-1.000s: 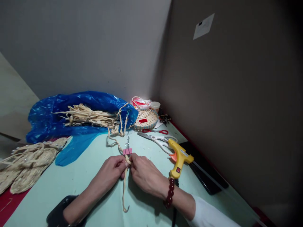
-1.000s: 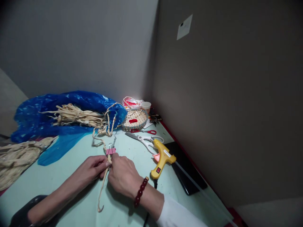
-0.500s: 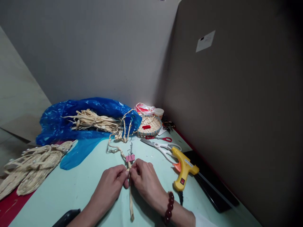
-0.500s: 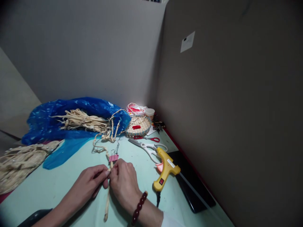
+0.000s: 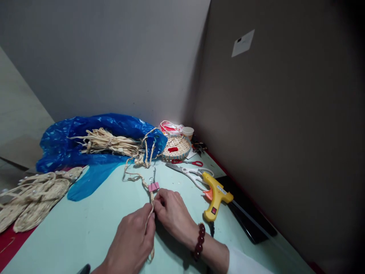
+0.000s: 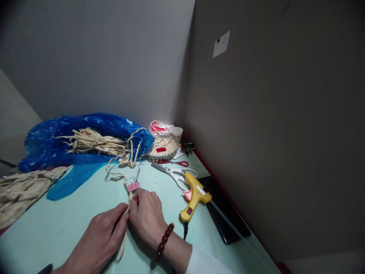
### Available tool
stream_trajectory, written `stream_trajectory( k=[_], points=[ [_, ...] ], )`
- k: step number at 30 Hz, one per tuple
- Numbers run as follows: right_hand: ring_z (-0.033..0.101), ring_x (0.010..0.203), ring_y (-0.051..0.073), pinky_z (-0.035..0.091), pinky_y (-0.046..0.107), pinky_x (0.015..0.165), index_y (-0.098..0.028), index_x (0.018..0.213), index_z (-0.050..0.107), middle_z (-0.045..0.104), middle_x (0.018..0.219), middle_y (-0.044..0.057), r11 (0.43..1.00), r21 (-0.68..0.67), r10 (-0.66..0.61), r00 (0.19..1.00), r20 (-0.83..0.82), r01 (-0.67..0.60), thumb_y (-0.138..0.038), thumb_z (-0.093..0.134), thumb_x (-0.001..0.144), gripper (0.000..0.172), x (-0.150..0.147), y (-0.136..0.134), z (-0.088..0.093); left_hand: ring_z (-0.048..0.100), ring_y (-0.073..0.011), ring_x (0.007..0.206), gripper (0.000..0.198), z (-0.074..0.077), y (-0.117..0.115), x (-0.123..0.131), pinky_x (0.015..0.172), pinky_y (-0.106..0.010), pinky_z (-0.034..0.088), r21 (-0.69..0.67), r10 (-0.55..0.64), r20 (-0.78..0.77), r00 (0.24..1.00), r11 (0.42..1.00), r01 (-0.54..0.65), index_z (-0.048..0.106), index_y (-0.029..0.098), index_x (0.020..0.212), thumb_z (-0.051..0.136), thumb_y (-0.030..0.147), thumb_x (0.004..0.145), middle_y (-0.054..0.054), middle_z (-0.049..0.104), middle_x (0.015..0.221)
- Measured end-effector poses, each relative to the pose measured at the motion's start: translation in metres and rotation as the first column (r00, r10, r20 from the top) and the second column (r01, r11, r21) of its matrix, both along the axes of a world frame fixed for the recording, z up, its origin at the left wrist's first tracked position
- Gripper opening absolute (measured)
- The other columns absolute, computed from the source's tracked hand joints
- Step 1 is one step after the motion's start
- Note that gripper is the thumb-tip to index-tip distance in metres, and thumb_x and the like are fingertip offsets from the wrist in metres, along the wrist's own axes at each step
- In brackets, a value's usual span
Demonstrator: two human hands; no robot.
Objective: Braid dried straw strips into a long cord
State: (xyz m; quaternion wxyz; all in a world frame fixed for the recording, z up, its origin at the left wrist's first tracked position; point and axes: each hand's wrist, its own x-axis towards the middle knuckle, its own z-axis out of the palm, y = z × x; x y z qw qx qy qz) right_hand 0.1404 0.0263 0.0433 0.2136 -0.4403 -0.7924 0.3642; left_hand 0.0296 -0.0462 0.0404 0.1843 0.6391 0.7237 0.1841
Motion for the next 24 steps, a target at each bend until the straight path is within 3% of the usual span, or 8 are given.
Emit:
stream_trajectory(
  k=[4,6,9,13,16,18,20,24],
  points=[
    [0.055,0.066,0.014,0.033,0.023,0.061,-0.017,0.071,0.06,0.066,0.069,0.002,0.999,-0.032,0.03,0.997,-0.067,-0.032,-0.019,0.048,0.085,0.019,0.003,0.005,0.0,0.071,-0.032,0.072,0.044,-0.016,-0.008,0.005,0.059,-0.039,0.045,-0.032,-0.135,-0.332,0.934,0.991,0.132,0.056,0.007,0.123,0.031,0.013,0.088,-0.019,0.072,0.092],
    [0.055,0.066,0.014,0.034,0.022,0.06,-0.018,0.07,0.061,0.066,0.069,0.002,0.998,-0.054,0.031,0.995,-0.095,-0.037,-0.02,0.05,0.083,0.017,0.004,0.007,-0.002,0.071,-0.0313,0.068,0.051,-0.026,-0.012,0.009,0.055,-0.037,0.045,-0.023,-0.18,-0.467,0.866,0.981,0.191,0.055,0.003,0.128,0.035,0.005,0.081,-0.02,0.072,0.085],
    [0.058,0.063,0.013,0.037,0.021,0.059,-0.017,0.07,0.061,0.068,0.068,0.002,0.992,-0.115,0.041,0.99,-0.137,-0.057,-0.017,0.053,0.079,0.012,0.003,0.008,-0.005,0.071,-0.0315,0.069,0.045,-0.03,-0.016,0.013,0.053,-0.035,0.046,0.0,-0.23,-0.493,0.839,0.964,0.265,0.065,0.007,0.116,0.041,0.006,0.079,-0.02,0.073,0.082],
    [0.061,0.061,0.013,0.039,0.019,0.057,-0.017,0.07,0.061,0.071,0.068,0.002,0.976,-0.201,0.048,0.979,-0.196,-0.088,-0.012,0.049,0.074,0.013,0.004,0.008,-0.007,0.068,-0.027,0.068,0.026,-0.009,-0.013,0.004,0.058,-0.034,0.047,0.122,-0.173,-0.193,0.966,0.973,0.199,0.07,0.02,0.095,0.049,0.033,0.086,-0.013,0.073,0.083],
    [0.056,0.057,0.012,0.036,0.019,0.052,-0.015,0.069,0.06,0.071,0.067,0.003,0.962,-0.263,0.02,0.974,-0.224,-0.08,-0.011,0.048,0.072,0.014,0.005,0.009,-0.005,0.065,-0.0239,0.072,0.027,0.007,0.001,-0.017,0.066,-0.032,0.046,0.231,0.082,0.094,0.992,0.968,-0.102,0.065,0.022,0.073,0.047,0.035,0.088,-0.008,0.07,0.076],
    [0.052,0.052,0.011,0.034,0.019,0.048,-0.014,0.07,0.06,0.07,0.065,0.003,0.946,-0.312,0.007,0.971,-0.24,-0.084,-0.012,0.047,0.073,0.014,0.005,0.009,-0.004,0.064,-0.0203,0.067,0.021,0.009,0.012,-0.027,0.059,-0.028,0.045,0.121,0.186,0.3,0.936,0.966,-0.23,0.063,0.021,0.085,0.055,0.04,0.083,-0.006,0.07,0.076],
    [0.049,0.051,0.01,0.032,0.018,0.047,-0.014,0.07,0.061,0.068,0.064,0.003,0.936,-0.343,-0.012,0.968,-0.25,-0.077,-0.013,0.049,0.074,0.012,0.005,0.01,-0.003,0.048,-0.013,0.037,0.031,0.003,0.022,-0.03,0.037,-0.023,0.032,-0.153,0.179,0.585,0.791,0.982,-0.109,0.057,0.02,0.091,0.052,0.049,0.082,0.0,0.063,0.053],
    [0.05,0.054,0.01,0.031,0.019,0.047,-0.013,0.072,0.061,0.066,0.064,0.002,0.933,-0.356,-0.042,0.97,-0.238,-0.047,-0.014,0.051,0.074,0.01,0.005,0.01,-0.004,0.021,-0.0048,0.025,0.035,-0.012,0.033,-0.025,0.029,-0.018,0.014,-0.277,0.176,0.737,0.652,0.959,0.054,0.049,0.021,0.074,0.049,0.056,0.079,0.011,0.039,0.035]
  ],
)
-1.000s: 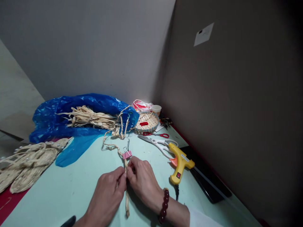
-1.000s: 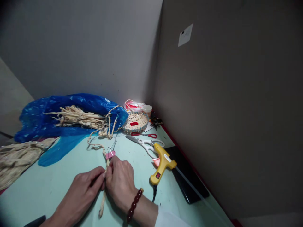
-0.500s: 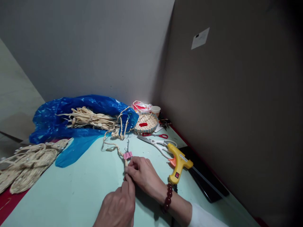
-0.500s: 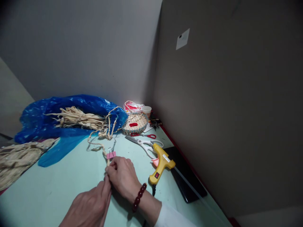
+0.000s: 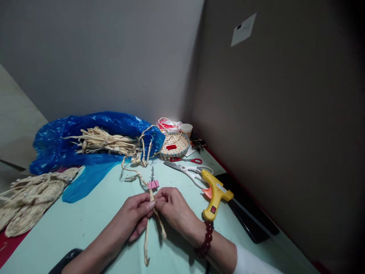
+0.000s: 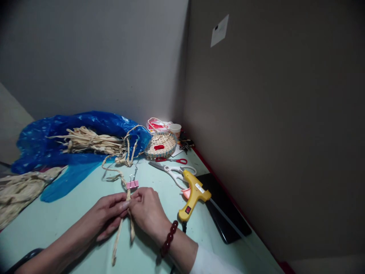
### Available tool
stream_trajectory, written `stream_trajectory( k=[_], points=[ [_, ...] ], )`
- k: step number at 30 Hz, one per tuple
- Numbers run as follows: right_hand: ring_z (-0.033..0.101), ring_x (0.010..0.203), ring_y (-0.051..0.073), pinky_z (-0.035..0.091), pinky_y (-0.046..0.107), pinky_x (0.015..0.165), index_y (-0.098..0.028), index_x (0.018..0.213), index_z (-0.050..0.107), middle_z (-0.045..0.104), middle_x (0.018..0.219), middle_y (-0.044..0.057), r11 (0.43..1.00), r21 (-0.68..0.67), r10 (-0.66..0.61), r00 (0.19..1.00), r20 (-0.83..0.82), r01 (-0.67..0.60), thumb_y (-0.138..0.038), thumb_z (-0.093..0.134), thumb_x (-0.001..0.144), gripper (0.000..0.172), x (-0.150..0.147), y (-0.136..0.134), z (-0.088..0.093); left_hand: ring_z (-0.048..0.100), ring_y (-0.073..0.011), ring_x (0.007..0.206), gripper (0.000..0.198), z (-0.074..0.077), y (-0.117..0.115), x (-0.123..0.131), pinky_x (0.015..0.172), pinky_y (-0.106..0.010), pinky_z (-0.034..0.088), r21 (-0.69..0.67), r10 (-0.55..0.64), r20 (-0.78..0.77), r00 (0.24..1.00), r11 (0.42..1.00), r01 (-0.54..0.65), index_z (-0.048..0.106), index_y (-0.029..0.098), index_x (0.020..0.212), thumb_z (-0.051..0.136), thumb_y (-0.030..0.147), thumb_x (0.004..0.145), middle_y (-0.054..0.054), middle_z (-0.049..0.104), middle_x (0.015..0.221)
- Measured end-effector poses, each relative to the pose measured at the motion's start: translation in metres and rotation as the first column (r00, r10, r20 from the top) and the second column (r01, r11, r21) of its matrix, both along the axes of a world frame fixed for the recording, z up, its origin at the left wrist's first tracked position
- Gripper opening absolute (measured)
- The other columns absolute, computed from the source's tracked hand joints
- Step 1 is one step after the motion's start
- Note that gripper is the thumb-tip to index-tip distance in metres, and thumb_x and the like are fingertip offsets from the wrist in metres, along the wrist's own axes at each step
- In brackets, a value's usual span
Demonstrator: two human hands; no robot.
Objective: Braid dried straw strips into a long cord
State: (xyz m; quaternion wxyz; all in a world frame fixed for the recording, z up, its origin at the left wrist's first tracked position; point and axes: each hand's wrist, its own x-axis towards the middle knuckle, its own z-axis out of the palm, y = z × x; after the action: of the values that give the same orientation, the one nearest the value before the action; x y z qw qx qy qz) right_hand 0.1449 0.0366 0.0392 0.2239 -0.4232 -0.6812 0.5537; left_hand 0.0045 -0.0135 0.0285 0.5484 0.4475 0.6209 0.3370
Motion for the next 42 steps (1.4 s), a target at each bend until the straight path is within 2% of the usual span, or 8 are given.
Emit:
stream_trajectory(
  k=[4,11,19,31,34,37,39,42],
  points=[
    [0.054,0.056,0.012,0.033,0.02,0.05,-0.014,0.076,0.062,0.068,0.066,0.003,0.999,0.031,0.023,0.999,0.024,-0.023,-0.014,0.049,0.078,0.013,-0.001,0.0,-0.001,0.013,-0.0023,0.03,0.038,0.003,0.004,-0.003,0.03,-0.018,0.013,-0.029,-0.037,0.047,0.998,0.999,0.039,0.05,0.02,0.067,0.053,0.057,0.076,0.012,0.035,0.041],
    [0.058,0.073,0.017,0.032,0.024,0.06,-0.016,0.081,0.062,0.07,0.076,0.007,0.968,0.221,0.088,0.986,0.139,-0.117,-0.013,0.047,0.084,0.016,0.008,-0.005,0.01,0.028,-0.0077,0.042,0.031,0.009,0.007,-0.014,0.041,-0.021,0.02,0.016,-0.083,-0.102,0.991,0.996,0.085,0.056,0.017,0.062,0.056,0.045,0.077,0.008,0.04,0.051],
    [0.057,0.056,0.02,0.017,0.034,0.052,-0.017,0.088,0.061,0.067,0.069,0.009,0.722,0.593,-0.025,0.843,0.537,-0.356,-0.017,0.044,0.088,0.017,0.01,-0.023,0.014,0.034,-0.0148,0.058,0.025,0.007,0.001,-0.007,0.054,-0.026,0.022,0.162,0.054,-0.388,0.92,0.987,0.01,0.043,0.021,0.052,0.054,0.028,0.073,0.005,0.039,0.053],
    [0.061,0.066,0.024,0.038,0.033,0.049,-0.011,0.086,0.056,0.064,0.075,0.011,0.423,0.715,-0.016,0.784,0.621,-0.557,0.002,0.049,0.078,0.017,-0.014,-0.048,-0.007,0.033,-0.0127,0.055,0.027,0.0,0.001,-0.009,0.052,-0.025,0.03,0.14,0.017,-0.163,0.987,0.99,0.006,0.038,0.023,0.059,0.048,0.043,0.074,0.007,0.033,0.057],
    [0.062,0.073,0.026,0.041,0.033,0.053,-0.008,0.096,0.059,0.067,0.083,0.013,0.482,0.675,0.056,0.788,0.612,-0.559,-0.01,0.058,0.076,0.02,-0.004,-0.047,0.001,0.03,-0.0124,0.054,0.03,-0.001,0.001,-0.01,0.05,-0.025,0.027,0.145,0.029,-0.183,0.983,0.989,-0.002,0.038,0.023,0.059,0.048,0.047,0.075,0.008,0.032,0.056],
    [0.063,0.069,0.022,0.037,0.03,0.054,-0.015,0.096,0.063,0.069,0.082,0.008,0.625,0.564,0.189,0.806,0.561,-0.54,-0.032,0.06,0.082,0.023,0.014,-0.029,0.028,0.03,-0.0131,0.055,0.031,-0.003,0.003,-0.011,0.051,-0.025,0.026,0.166,0.047,-0.242,0.969,0.986,-0.006,0.037,0.023,0.057,0.048,0.047,0.074,0.007,0.032,0.055],
    [0.063,0.069,0.02,0.034,0.028,0.057,-0.017,0.082,0.066,0.069,0.075,0.008,0.725,0.516,0.13,0.826,0.549,-0.457,-0.035,0.048,0.092,0.027,0.023,-0.004,0.049,0.034,-0.0146,0.058,0.031,-0.002,0.004,-0.01,0.053,-0.026,0.028,0.177,0.048,-0.288,0.956,0.984,0.003,0.037,0.023,0.056,0.048,0.046,0.075,0.006,0.035,0.057],
    [0.062,0.086,0.023,0.036,0.029,0.067,-0.012,0.094,0.068,0.07,0.092,0.015,0.785,0.489,0.092,0.852,0.515,-0.38,-0.032,0.045,0.095,0.03,0.019,0.044,0.067,0.039,-0.0168,0.062,0.029,0.0,0.004,-0.009,0.055,-0.027,0.032,0.169,0.039,-0.355,0.934,0.985,0.023,0.039,0.023,0.058,0.045,0.043,0.078,0.004,0.04,0.059]
  ],
)
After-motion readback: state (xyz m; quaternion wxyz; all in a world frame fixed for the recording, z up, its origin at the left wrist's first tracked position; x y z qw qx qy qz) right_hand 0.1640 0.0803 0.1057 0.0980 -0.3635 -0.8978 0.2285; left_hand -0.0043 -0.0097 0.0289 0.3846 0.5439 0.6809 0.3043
